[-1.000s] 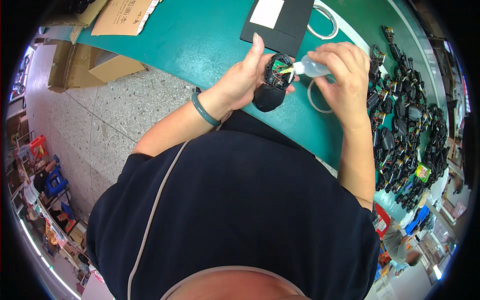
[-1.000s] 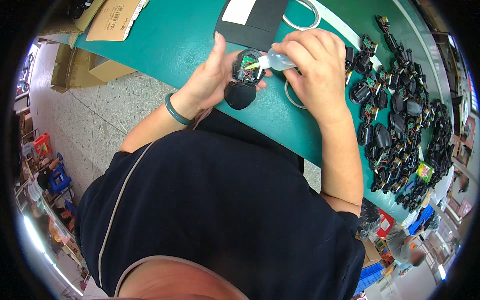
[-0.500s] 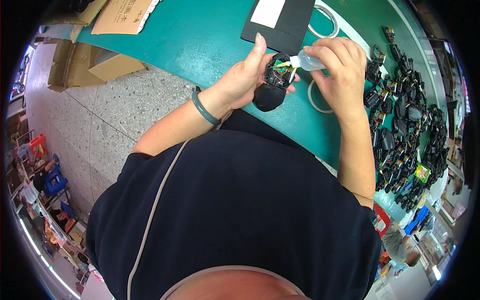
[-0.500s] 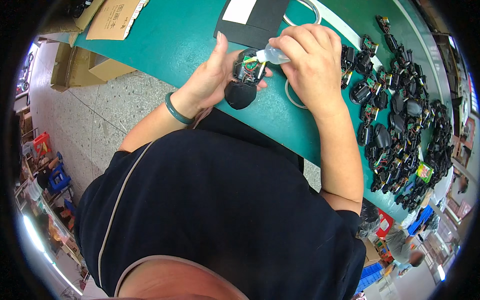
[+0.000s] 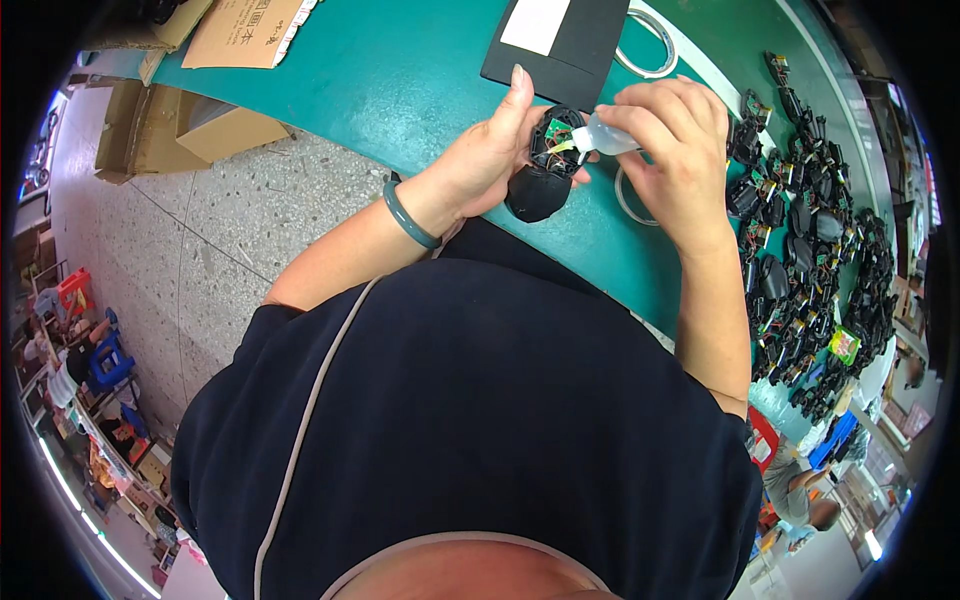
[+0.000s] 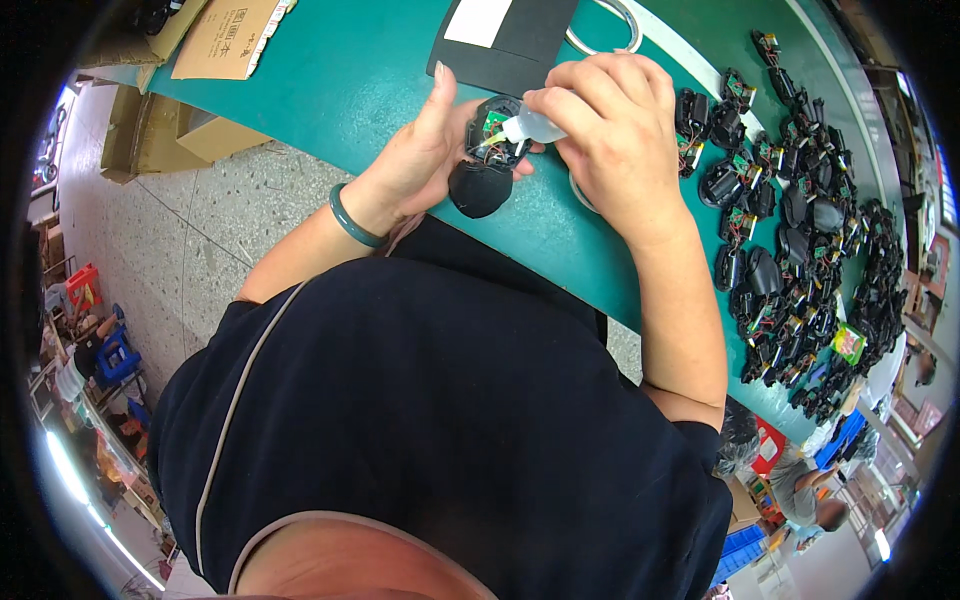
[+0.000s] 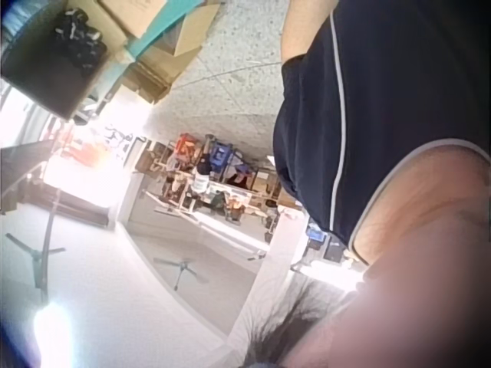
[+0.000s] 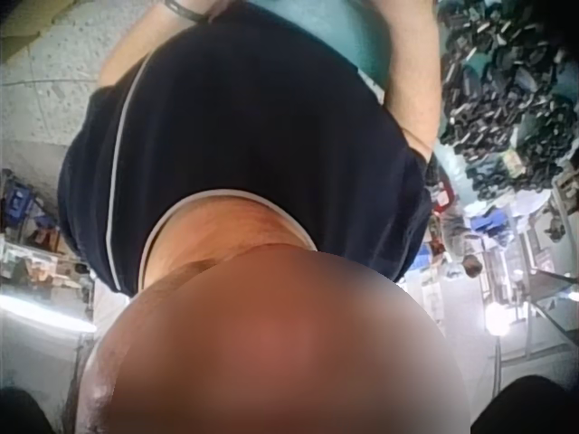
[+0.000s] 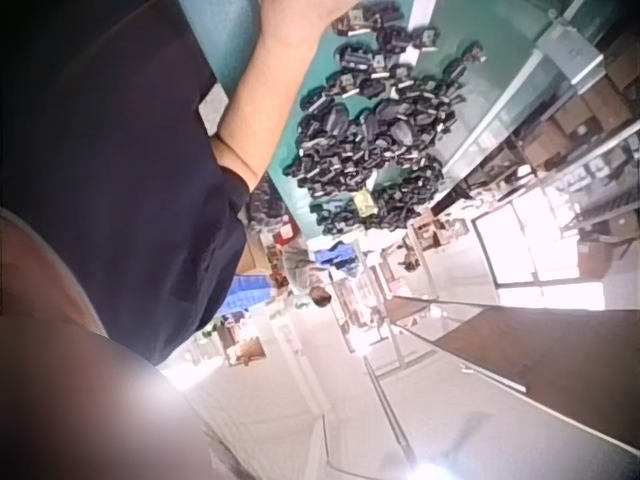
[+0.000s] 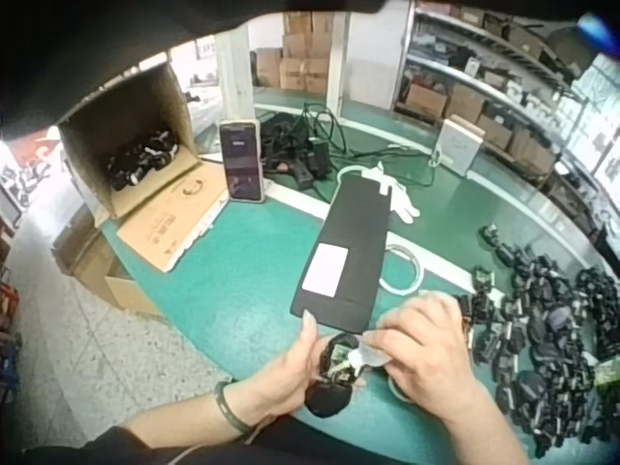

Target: The person assembles a small black electronic device by hand. They insert a small component into the device's internal circuitry, apply a liquid from a small bottle, and then wrap a white cable around the device's body.

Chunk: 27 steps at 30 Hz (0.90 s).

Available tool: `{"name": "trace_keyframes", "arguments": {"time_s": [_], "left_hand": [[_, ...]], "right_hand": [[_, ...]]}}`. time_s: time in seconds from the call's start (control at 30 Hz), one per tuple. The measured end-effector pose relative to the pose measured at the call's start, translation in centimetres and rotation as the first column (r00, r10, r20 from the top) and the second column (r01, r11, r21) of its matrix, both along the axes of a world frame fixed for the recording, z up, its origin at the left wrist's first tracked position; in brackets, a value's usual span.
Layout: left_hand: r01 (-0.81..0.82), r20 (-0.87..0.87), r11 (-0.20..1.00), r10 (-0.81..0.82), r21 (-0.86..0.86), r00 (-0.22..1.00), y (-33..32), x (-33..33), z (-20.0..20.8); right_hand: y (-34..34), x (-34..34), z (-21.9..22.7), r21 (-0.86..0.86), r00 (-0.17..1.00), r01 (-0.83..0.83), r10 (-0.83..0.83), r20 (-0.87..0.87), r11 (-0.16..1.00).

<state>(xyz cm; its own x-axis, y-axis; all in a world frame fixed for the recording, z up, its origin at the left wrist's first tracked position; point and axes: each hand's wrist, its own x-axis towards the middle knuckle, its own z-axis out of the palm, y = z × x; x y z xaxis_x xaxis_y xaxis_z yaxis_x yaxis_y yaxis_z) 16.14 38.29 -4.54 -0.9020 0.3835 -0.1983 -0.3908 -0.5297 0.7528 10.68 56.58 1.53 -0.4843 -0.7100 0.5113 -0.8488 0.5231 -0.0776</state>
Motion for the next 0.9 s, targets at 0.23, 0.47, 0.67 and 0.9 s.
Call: {"name": "trace_keyframes", "arguments": {"time_s": [0.23, 0.47, 0.67, 0.9], "left_hand": [[0.008, -0.015, 1.000, -0.008, -0.029, 1.000, -0.1, 0.0, -0.2], [-0.023, 0.062, 1.000, 0.024, -0.018, 0.998, -0.2, 0.1, -0.6], [-0.052, 0.050, 0.998, 0.054, -0.030, 0.997, 0.0, 0.2, -0.5], [-0.054, 0.047, 0.997, 0.056, -0.058, 0.997, 0.0, 0.2, -0.4]], "right_hand": [[-0.2, 0.5, 0.5, 0.076, 0.994, 0.008, 0.000, -0.107, 0.997], [2.5, 1.8, 0.9, -0.021, 0.986, 0.164, -0.164, 0.003, 0.986], [3.2, 2.8, -0.8, -0.017, 0.975, 0.217, -0.216, 0.046, 0.976], [2.9, 2.8, -1.2, 0.007, 0.975, 0.220, -0.220, 0.006, 0.975]]}}
